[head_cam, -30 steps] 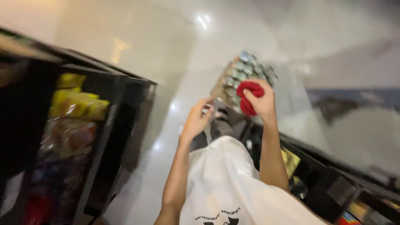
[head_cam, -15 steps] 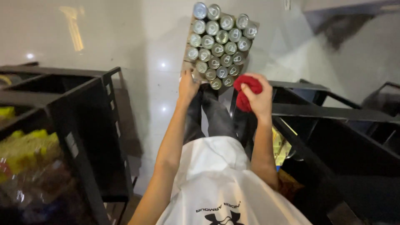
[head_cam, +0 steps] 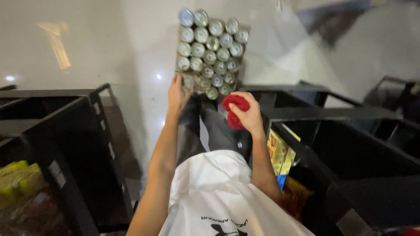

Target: Wiping canned goods with a red cloth and placing them onto a store shelf.

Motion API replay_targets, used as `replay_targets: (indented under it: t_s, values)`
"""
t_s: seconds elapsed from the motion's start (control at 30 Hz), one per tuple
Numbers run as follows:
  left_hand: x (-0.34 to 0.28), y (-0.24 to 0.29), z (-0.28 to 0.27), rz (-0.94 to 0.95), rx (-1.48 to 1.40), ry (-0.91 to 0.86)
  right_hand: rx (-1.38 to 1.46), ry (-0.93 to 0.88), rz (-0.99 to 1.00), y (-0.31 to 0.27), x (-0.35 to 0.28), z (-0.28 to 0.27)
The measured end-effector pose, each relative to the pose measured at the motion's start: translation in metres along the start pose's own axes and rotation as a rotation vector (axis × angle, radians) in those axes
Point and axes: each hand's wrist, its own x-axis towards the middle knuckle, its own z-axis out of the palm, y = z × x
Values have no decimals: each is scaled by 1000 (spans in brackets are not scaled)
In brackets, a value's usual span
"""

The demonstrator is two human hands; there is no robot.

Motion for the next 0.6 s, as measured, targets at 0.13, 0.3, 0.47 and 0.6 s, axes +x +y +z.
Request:
replay_targets:
  t_s: [0.13,0.3,0.47,0.6]
  values:
    - [-45,18,-47,-79,-395,142,4,-60,-153,-58,11,12]
    - [-109,101,-113,-193,-1257,271,10,-180,-495,-137,8,44]
    - [-132,158,-172,-130,-1733,515,-7,-356,-766,-219,-26,73]
    - [-157,114,-177,-197,-1558,726,-20,-530,-1029,-251,-62,95]
